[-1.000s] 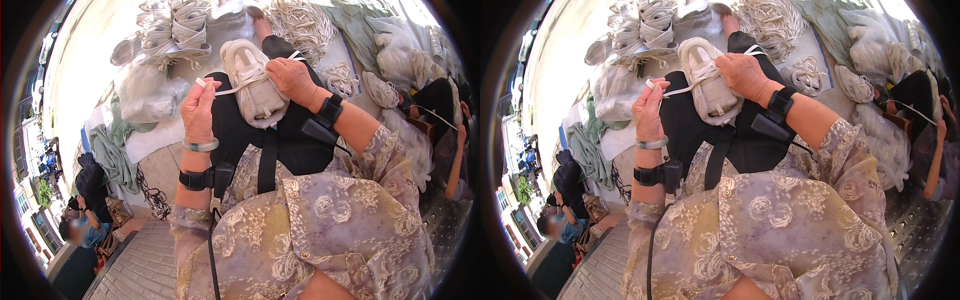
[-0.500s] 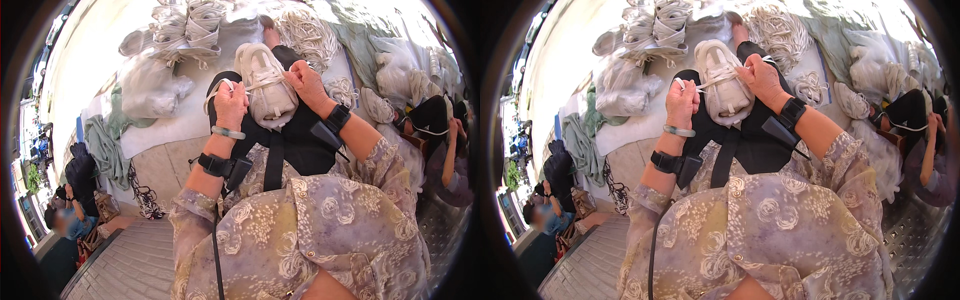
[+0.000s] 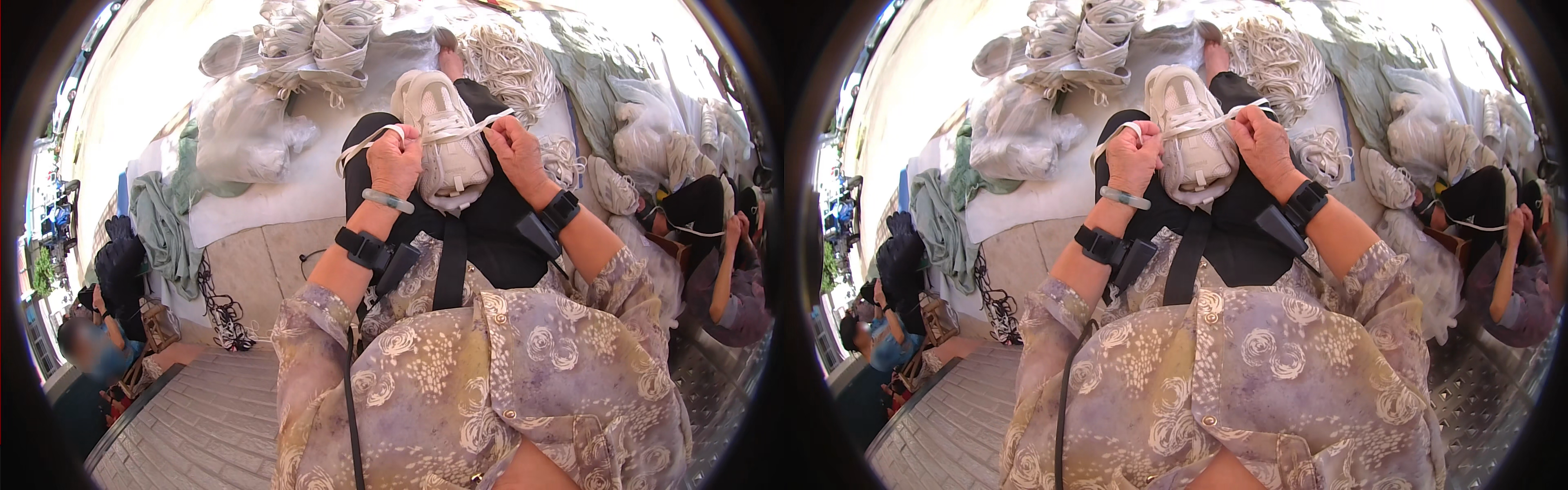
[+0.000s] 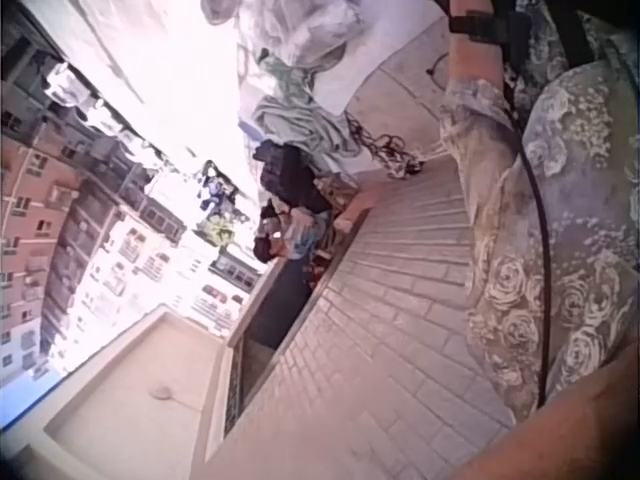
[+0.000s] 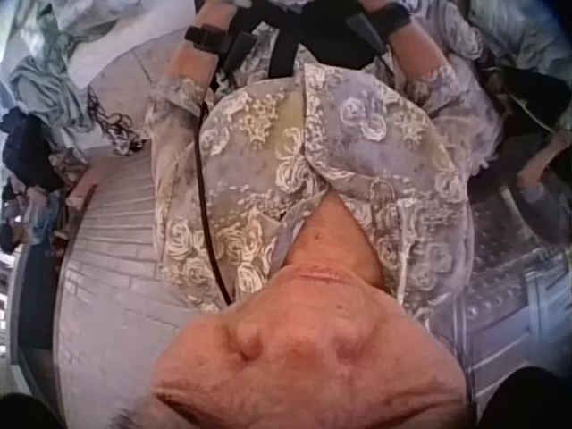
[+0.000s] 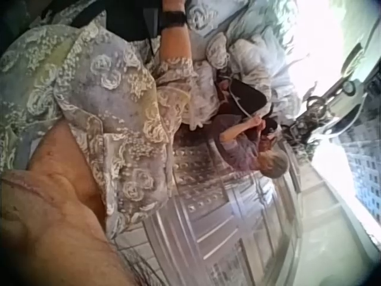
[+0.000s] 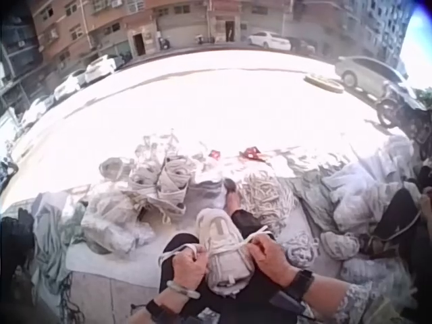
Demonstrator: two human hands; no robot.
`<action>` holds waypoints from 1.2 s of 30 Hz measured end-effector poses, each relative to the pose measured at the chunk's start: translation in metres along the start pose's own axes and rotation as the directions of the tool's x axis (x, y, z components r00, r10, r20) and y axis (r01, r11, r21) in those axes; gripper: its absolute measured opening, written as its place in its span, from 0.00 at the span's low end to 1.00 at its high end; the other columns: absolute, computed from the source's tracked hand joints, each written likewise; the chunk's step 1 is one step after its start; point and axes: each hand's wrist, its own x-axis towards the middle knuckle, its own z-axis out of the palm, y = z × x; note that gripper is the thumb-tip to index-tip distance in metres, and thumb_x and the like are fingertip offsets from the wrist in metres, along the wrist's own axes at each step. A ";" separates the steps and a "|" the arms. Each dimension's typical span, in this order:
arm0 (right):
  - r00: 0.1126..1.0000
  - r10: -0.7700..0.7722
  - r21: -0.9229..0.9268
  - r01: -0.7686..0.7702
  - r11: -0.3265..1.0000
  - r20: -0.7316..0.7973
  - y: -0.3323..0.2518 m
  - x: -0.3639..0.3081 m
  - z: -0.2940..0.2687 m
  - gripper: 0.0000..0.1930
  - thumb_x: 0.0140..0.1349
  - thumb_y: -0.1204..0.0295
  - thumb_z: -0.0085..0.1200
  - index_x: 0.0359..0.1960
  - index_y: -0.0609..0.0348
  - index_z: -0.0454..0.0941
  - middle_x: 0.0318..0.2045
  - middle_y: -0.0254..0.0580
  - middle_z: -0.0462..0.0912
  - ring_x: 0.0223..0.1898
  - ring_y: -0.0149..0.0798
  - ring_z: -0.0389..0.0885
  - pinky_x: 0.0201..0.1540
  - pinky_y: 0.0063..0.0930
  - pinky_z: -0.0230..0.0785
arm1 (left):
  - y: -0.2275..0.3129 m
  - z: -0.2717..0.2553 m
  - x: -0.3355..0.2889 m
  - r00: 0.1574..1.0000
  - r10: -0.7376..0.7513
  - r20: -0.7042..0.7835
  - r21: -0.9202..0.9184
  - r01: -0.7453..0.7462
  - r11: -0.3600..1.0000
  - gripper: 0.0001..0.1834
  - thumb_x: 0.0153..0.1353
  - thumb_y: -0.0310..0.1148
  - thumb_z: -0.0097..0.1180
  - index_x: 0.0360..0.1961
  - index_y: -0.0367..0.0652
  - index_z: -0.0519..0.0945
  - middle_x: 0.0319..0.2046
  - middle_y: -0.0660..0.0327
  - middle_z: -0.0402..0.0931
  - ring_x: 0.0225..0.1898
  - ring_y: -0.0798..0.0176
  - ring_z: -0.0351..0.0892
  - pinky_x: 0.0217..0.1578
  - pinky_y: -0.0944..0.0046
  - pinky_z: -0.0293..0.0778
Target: Lacing a white sneaker by hand.
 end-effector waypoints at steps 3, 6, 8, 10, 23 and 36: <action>1.000 -0.017 0.042 0.017 0.999 -0.017 0.009 -0.001 -0.002 0.07 0.60 0.72 0.53 0.29 0.61 0.70 0.17 0.27 0.66 0.21 0.21 0.62 0.23 0.18 0.58 | -0.008 0.002 0.002 0.993 0.116 -0.034 0.078 -0.113 0.991 0.02 0.53 0.23 0.53 0.29 0.37 0.76 0.17 0.67 0.72 0.15 0.77 0.68 0.17 0.76 0.65; 1.000 0.001 0.050 0.001 0.999 -0.028 0.014 -0.001 -0.004 0.06 0.60 0.73 0.53 0.29 0.60 0.70 0.18 0.26 0.65 0.21 0.20 0.60 0.23 0.17 0.57 | -0.009 0.002 0.003 0.992 0.125 -0.003 0.142 -0.123 0.982 0.03 0.51 0.22 0.53 0.29 0.37 0.76 0.17 0.68 0.72 0.16 0.77 0.68 0.18 0.75 0.66; 0.999 0.014 0.063 -0.012 0.998 -0.030 0.013 0.000 -0.005 0.07 0.57 0.71 0.55 0.28 0.59 0.71 0.17 0.36 0.72 0.19 0.30 0.67 0.25 0.25 0.63 | -0.009 0.002 0.005 0.991 0.134 -0.002 0.141 -0.132 0.981 0.03 0.51 0.21 0.53 0.29 0.37 0.76 0.17 0.68 0.71 0.16 0.77 0.67 0.18 0.75 0.66; 0.999 0.027 0.050 -0.025 0.998 -0.027 0.011 -0.003 -0.004 0.07 0.57 0.71 0.55 0.28 0.59 0.71 0.17 0.36 0.72 0.19 0.29 0.67 0.25 0.24 0.63 | -0.009 0.002 0.005 0.990 0.144 -0.001 0.140 -0.142 0.980 0.03 0.50 0.21 0.54 0.29 0.37 0.76 0.17 0.69 0.71 0.16 0.77 0.67 0.19 0.75 0.65; 0.998 0.060 0.090 -0.058 0.994 -0.026 0.014 -0.005 -0.007 0.06 0.56 0.73 0.55 0.29 0.60 0.71 0.18 0.35 0.72 0.20 0.27 0.68 0.26 0.24 0.64 | 0.009 0.003 0.009 0.990 0.122 0.072 0.209 -0.135 0.969 0.03 0.46 0.24 0.53 0.25 0.40 0.77 0.16 0.62 0.73 0.18 0.70 0.70 0.24 0.69 0.68; 0.987 -0.146 -0.055 0.142 0.988 -0.067 -0.018 -0.001 -0.016 0.04 0.55 0.77 0.54 0.30 0.61 0.71 0.29 0.35 0.74 0.28 0.29 0.71 0.32 0.22 0.65 | 0.060 -0.019 -0.015 0.980 -0.004 0.198 0.734 -0.146 0.663 0.24 0.44 0.49 0.65 0.28 0.38 0.72 0.22 0.49 0.76 0.29 0.51 0.78 0.31 0.57 0.72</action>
